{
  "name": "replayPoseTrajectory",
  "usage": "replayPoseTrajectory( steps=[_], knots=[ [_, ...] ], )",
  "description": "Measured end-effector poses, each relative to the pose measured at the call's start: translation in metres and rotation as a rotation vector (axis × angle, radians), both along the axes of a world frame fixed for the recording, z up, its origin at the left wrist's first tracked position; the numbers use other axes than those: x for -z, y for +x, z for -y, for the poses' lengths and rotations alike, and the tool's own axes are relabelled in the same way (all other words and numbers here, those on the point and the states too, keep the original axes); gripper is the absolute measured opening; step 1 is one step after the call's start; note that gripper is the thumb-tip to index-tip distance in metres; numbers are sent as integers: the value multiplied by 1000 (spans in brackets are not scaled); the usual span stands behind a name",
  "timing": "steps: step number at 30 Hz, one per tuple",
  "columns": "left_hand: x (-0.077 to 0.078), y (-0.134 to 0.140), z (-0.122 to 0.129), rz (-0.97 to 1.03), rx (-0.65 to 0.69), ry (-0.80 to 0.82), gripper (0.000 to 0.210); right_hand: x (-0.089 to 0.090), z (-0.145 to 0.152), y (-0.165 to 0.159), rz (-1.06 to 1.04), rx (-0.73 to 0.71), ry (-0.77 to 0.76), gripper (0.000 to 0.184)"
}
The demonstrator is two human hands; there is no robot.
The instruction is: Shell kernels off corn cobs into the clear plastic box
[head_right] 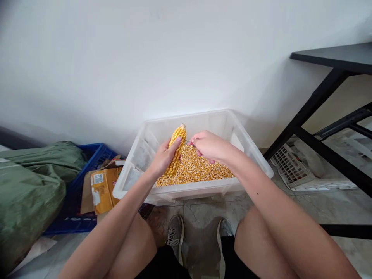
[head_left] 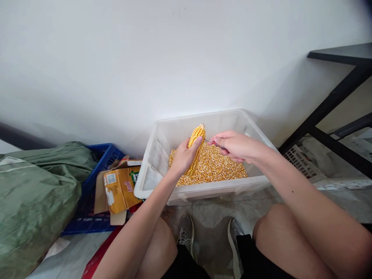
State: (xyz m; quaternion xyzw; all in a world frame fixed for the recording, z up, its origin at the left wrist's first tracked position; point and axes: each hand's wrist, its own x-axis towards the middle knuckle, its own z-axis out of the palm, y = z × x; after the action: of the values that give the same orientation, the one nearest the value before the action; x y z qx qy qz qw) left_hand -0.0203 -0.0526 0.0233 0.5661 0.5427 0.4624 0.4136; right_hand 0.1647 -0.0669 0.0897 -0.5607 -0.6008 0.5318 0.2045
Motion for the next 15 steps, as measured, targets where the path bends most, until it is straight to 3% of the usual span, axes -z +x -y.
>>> replayPoseTrajectory(
  steps=[5, 7, 15],
  knots=[
    [3, 2, -5, -302, -74, 172, 45, 16, -1, -17, 89, 54, 112, 23],
    [5, 6, -7, -335, -86, 194, 45, 26, -5, -21, 148, 79, 198, 28],
    [12, 3, -25, -53, -63, -4, 49, 52, -25, 5, 150, 103, 252, 36]
  ],
)
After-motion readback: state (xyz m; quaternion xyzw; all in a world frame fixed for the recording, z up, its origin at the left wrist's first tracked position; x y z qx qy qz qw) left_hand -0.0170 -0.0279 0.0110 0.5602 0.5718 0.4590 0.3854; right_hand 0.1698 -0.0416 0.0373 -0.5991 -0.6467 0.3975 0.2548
